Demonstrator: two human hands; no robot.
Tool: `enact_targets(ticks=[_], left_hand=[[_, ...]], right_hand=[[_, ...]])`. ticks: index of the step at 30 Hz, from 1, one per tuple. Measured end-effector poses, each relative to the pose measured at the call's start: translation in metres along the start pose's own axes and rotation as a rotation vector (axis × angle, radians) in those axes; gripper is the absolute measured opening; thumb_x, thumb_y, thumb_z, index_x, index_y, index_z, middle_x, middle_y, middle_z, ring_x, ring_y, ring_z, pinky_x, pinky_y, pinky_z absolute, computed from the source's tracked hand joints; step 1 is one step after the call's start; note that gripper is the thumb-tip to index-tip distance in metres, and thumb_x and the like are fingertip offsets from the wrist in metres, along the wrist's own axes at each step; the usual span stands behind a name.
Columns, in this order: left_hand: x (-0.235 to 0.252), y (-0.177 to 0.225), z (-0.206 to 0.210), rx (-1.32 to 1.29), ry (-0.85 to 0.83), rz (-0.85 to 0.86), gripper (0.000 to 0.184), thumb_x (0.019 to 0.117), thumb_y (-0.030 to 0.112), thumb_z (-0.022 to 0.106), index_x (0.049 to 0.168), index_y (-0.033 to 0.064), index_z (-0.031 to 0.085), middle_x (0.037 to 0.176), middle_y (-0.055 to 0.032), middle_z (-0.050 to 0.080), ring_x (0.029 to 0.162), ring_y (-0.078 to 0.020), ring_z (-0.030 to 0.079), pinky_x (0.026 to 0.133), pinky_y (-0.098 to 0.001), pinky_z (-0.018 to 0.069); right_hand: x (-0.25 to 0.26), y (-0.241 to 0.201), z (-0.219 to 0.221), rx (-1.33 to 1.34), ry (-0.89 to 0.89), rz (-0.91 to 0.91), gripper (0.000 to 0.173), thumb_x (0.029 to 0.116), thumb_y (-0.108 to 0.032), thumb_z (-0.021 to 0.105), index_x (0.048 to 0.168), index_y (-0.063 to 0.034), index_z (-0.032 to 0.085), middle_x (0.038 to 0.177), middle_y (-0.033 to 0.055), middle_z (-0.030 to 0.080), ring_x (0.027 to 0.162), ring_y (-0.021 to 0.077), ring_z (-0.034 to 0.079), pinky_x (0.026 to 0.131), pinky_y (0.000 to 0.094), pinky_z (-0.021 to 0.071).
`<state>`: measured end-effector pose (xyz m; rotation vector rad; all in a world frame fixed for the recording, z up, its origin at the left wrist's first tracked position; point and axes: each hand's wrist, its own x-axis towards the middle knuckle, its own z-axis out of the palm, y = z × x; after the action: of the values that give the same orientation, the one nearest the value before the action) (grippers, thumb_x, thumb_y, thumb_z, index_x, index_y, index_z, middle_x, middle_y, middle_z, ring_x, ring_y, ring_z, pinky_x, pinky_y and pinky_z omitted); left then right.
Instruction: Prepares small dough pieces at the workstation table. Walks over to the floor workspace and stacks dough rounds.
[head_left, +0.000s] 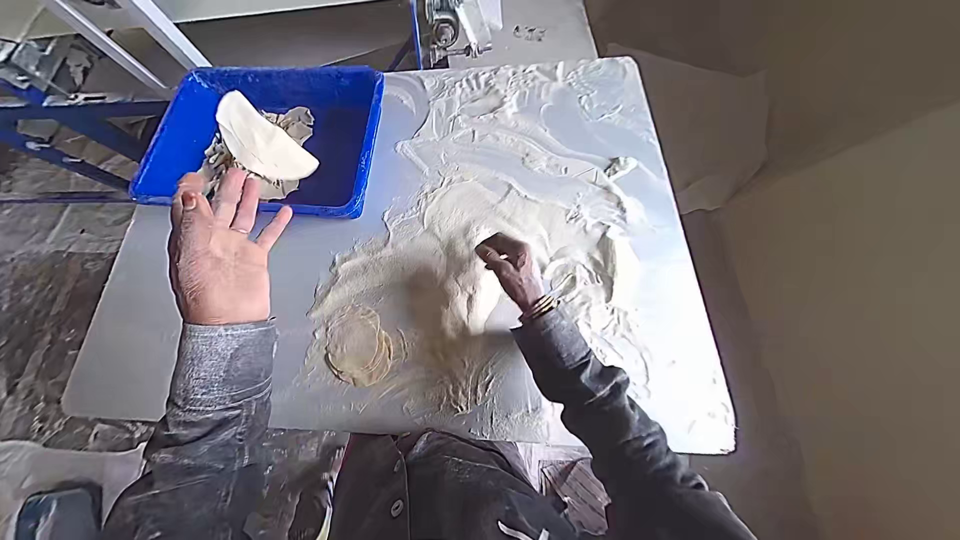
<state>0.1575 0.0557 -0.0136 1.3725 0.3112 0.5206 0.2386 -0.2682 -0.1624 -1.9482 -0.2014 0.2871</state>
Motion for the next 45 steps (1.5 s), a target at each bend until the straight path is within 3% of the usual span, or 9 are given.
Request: enact_targets(ticks=[4, 10, 13, 19, 25, 28, 32, 36, 45], left_hand=[[-0.031, -0.048, -0.024, 0.439, -0.049, -0.062, 0.062, 0.1001, 0.035, 0.055, 0.151, 0.0029, 0.040, 0.151, -0.0136, 0.049, 0.131, -0.0231, 0.055, 0.104, -0.0431, 0.0515], [-0.104, -0.153, -0.087, 1.088, -0.177, -0.180, 0.088, 0.0830, 0.039, 0.072, 0.151, -0.0070, 0.039, 0.155, -0.0322, 0.038, 0.146, -0.0470, 0.034, 0.119, -0.0594, 0.0279], [-0.117, -0.156, -0.082, 1.257, -0.147, -0.284, 0.095, 0.0766, 0.031, 0.081, 0.154, -0.0021, 0.037, 0.154, -0.0309, 0.039, 0.139, -0.0531, 0.038, 0.107, -0.0722, 0.0302], [-0.098, -0.148, -0.070, 1.210, -0.235, -0.518, 0.077, 0.0795, 0.021, 0.086, 0.142, -0.0042, 0.048, 0.126, -0.0278, 0.061, 0.119, -0.0416, 0.060, 0.105, -0.0562, 0.0445], [-0.088, -0.138, -0.054, 1.280, -0.458, -0.630, 0.047, 0.0902, 0.029, 0.078, 0.121, -0.0055, 0.066, 0.119, -0.0263, 0.066, 0.116, -0.0391, 0.062, 0.105, -0.0558, 0.0441], [-0.087, -0.134, -0.050, 1.232, -0.473, -0.580, 0.044, 0.0904, 0.020, 0.076, 0.120, -0.0086, 0.062, 0.116, -0.0290, 0.064, 0.112, -0.0406, 0.062, 0.102, -0.0550, 0.0459], [-0.098, -0.143, -0.061, 0.950, -0.333, -0.588, 0.050, 0.0839, 0.004, 0.076, 0.125, -0.0121, 0.053, 0.117, -0.0297, 0.062, 0.110, -0.0357, 0.062, 0.099, -0.0490, 0.0493], [-0.125, -0.145, -0.081, 0.598, -0.157, -0.610, 0.057, 0.0789, 0.005, 0.071, 0.132, -0.0068, 0.056, 0.122, -0.0195, 0.066, 0.110, -0.0208, 0.066, 0.097, -0.0365, 0.0543], [-0.173, -0.126, -0.090, 0.295, 0.238, -0.635, 0.045, 0.0867, -0.003, 0.058, 0.131, -0.0044, 0.052, 0.107, -0.0065, 0.069, 0.089, -0.0066, 0.069, 0.078, -0.0245, 0.0586]], right_hand=[[0.080, 0.034, -0.108, -0.314, 0.290, 0.117, 0.047, 0.1017, -0.031, 0.061, 0.135, 0.0024, 0.059, 0.134, 0.0299, 0.060, 0.124, 0.0454, 0.059, 0.105, 0.0621, 0.0459], [0.156, 0.108, -0.216, -0.716, 0.373, 0.368, 0.056, 0.1021, -0.024, 0.058, 0.150, 0.0013, 0.046, 0.155, 0.0322, 0.040, 0.146, 0.0519, 0.033, 0.115, 0.0687, 0.0279], [0.159, 0.098, -0.210, -0.754, 0.327, 0.342, 0.030, 0.1000, -0.012, 0.059, 0.126, 0.0021, 0.064, 0.134, 0.0315, 0.058, 0.130, 0.0511, 0.052, 0.104, 0.0694, 0.0415], [0.133, 0.054, -0.159, -0.338, 0.074, 0.192, 0.018, 0.0992, -0.016, 0.068, 0.108, -0.0001, 0.071, 0.098, 0.0227, 0.071, 0.087, 0.0380, 0.068, 0.082, 0.0609, 0.0526], [0.134, -0.016, -0.084, -0.682, -0.531, 0.081, 0.016, 0.0971, -0.010, 0.067, 0.104, 0.0031, 0.073, 0.103, 0.0239, 0.071, 0.102, 0.0407, 0.066, 0.095, 0.0608, 0.0475], [0.134, -0.069, -0.059, -0.065, -0.369, -0.293, 0.029, 0.0976, -0.014, 0.062, 0.119, 0.0064, 0.064, 0.104, 0.0172, 0.071, 0.088, 0.0246, 0.071, 0.083, 0.0446, 0.0595], [0.127, -0.097, -0.053, 0.049, -0.130, -0.457, 0.051, 0.0987, -0.032, 0.061, 0.138, -0.0010, 0.055, 0.133, 0.0156, 0.064, 0.115, 0.0199, 0.067, 0.095, 0.0368, 0.0575], [0.071, -0.012, -0.096, -0.420, 0.153, -0.134, 0.061, 0.0992, -0.044, 0.065, 0.141, -0.0004, 0.056, 0.145, 0.0241, 0.054, 0.136, 0.0430, 0.050, 0.112, 0.0622, 0.0384], [-0.057, 0.130, -0.114, -0.710, 0.666, 0.392, 0.089, 0.1036, -0.059, 0.032, 0.157, 0.0125, 0.023, 0.165, 0.0337, 0.017, 0.156, 0.0458, 0.015, 0.127, 0.0569, 0.0076]])
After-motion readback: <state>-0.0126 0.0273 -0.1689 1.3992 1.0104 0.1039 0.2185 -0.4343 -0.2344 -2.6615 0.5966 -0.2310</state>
